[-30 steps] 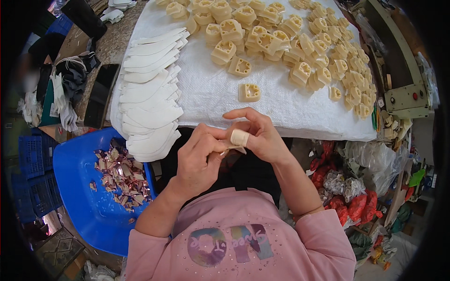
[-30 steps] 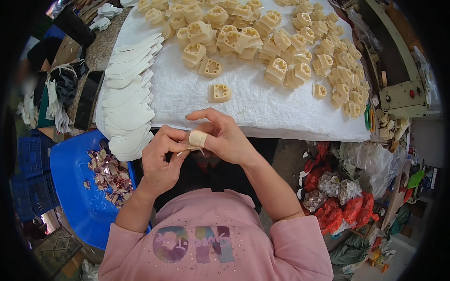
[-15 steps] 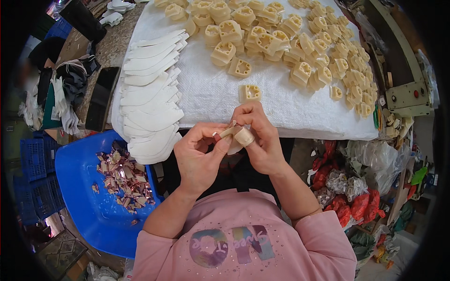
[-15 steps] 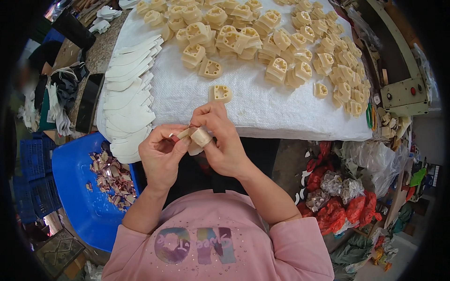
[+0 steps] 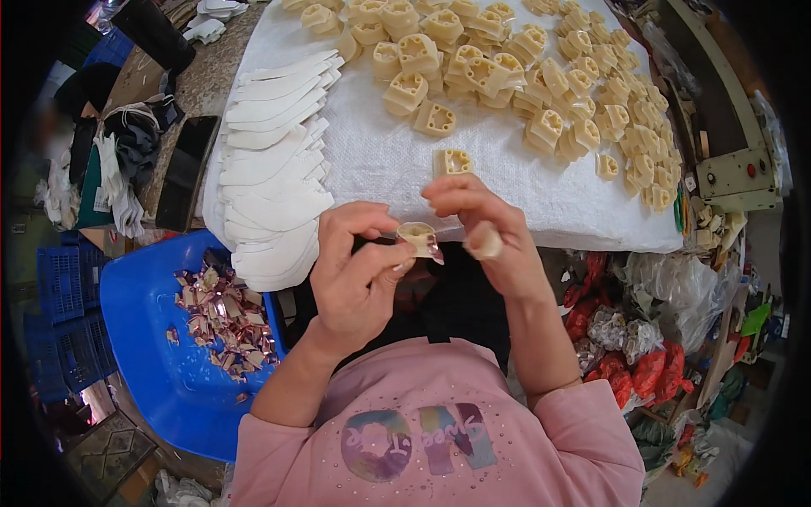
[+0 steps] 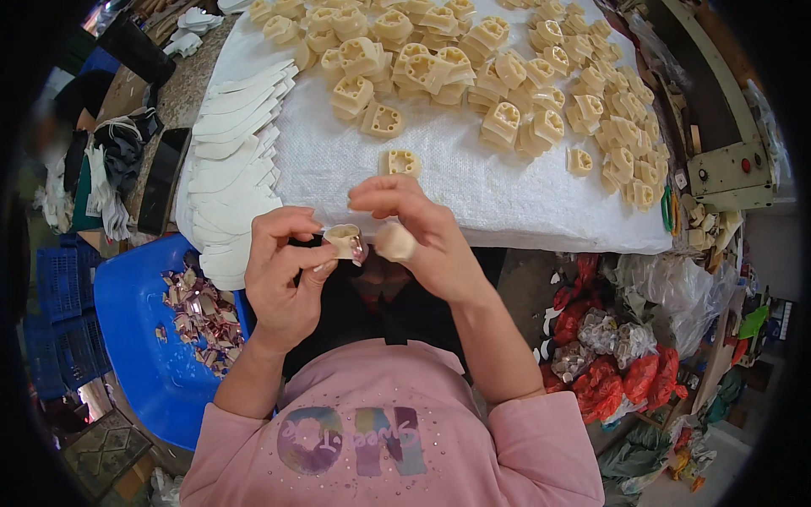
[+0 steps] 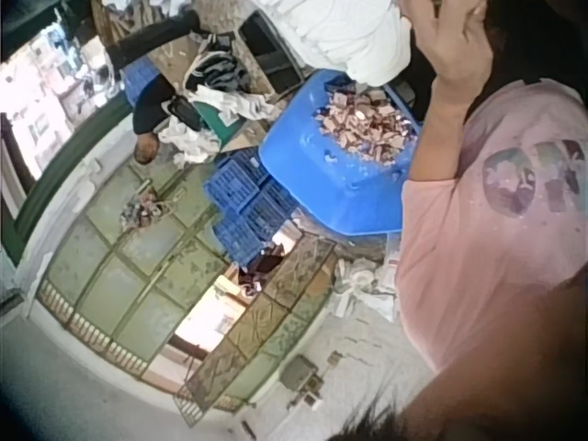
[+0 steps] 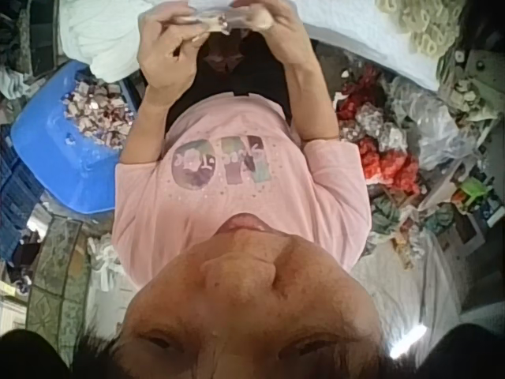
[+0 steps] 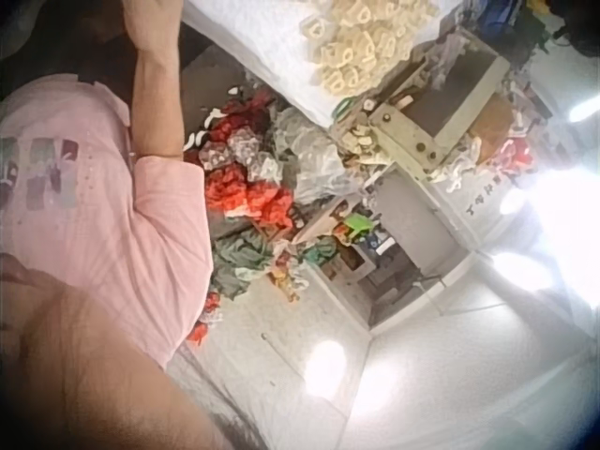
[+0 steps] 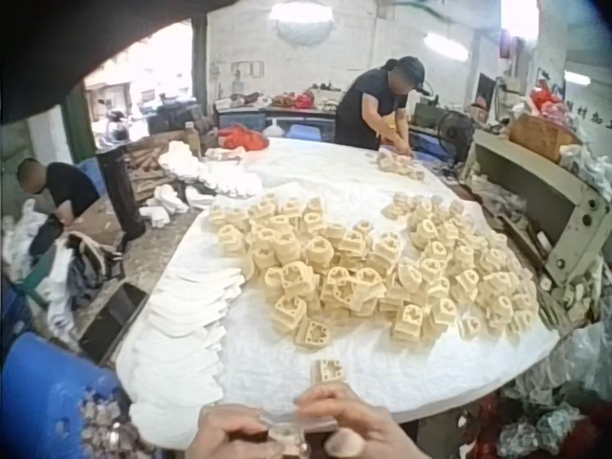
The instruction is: The recorder is assembling small shoe components by attaching white material strips to cream-colored plastic molds.
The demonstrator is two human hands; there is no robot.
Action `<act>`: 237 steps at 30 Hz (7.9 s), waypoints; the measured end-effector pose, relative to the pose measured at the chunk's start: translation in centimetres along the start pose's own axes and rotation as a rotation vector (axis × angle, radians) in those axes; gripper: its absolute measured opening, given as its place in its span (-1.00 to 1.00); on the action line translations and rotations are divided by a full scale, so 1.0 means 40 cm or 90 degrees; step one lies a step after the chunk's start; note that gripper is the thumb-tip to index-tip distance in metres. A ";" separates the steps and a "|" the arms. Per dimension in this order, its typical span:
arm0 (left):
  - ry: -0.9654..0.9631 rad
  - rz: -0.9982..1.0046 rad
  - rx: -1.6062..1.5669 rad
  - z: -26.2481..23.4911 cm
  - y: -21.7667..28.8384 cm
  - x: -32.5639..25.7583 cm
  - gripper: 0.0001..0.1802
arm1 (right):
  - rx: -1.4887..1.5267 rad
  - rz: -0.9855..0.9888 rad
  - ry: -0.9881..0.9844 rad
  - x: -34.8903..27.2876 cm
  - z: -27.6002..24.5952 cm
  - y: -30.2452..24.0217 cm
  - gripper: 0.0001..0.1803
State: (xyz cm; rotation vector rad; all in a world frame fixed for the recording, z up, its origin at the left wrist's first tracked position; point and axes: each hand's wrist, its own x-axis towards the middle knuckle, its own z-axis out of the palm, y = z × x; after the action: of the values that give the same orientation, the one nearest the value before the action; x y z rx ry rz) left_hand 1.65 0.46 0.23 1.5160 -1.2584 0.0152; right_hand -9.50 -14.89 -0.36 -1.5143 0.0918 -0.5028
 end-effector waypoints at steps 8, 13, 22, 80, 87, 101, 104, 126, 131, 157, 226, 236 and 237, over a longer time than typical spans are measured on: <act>-0.003 -0.115 -0.223 0.008 0.004 -0.040 -0.70 | -0.169 -0.100 0.022 0.008 0.006 -0.011 -0.48; -0.119 -0.400 -0.588 0.013 -0.001 -0.032 -0.41 | -0.289 -0.090 -0.068 -0.003 0.038 -0.044 -0.45; -0.077 -0.374 -0.468 0.046 0.016 -0.053 -0.41 | -0.154 -0.071 0.010 -0.024 0.073 -0.008 -0.69; -0.114 -0.116 -0.047 0.012 0.022 0.002 -0.50 | -0.062 0.075 -0.007 0.001 0.023 0.002 -0.91; -0.054 -0.063 0.009 0.040 0.024 0.013 -0.49 | 0.020 0.149 0.032 -0.007 0.021 -0.013 -0.87; 0.103 -0.087 0.090 0.093 0.028 -0.004 -0.51 | 0.189 0.152 0.144 -0.042 0.077 0.027 -0.73; 0.115 -0.052 0.145 0.099 0.041 -0.001 -0.52 | 0.221 0.121 0.155 -0.043 0.086 0.041 -0.73; -0.054 -0.322 -0.341 0.017 -0.013 -0.040 -0.72 | -0.206 -0.058 -0.047 0.003 0.043 0.025 -0.73; 0.015 -0.394 -0.583 -0.004 -0.007 -0.056 -0.65 | -0.416 -0.167 0.001 0.021 0.092 0.005 -0.70; 0.312 -0.315 0.433 -0.329 -0.095 -0.254 -0.76 | -0.624 -0.152 -0.167 0.181 0.191 0.067 -0.66; -0.055 -0.156 0.454 -0.145 -0.027 -0.094 -0.39 | -0.322 -0.492 0.129 0.254 0.219 -0.042 -0.75; 0.181 -0.575 -0.683 -0.073 -0.024 -0.027 -0.52 | -0.462 -0.284 0.008 0.079 0.050 0.014 -0.62; 0.206 -0.569 -0.685 -0.064 -0.029 -0.025 -0.54 | -0.475 -0.281 0.019 0.073 0.020 0.019 -0.62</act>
State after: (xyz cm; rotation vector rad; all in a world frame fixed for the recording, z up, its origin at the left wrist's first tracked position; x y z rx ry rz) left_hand 3.50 2.76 -0.19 0.9117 -0.1269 -0.8290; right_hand -6.40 -15.24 -0.30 -2.2768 -0.0420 -0.9088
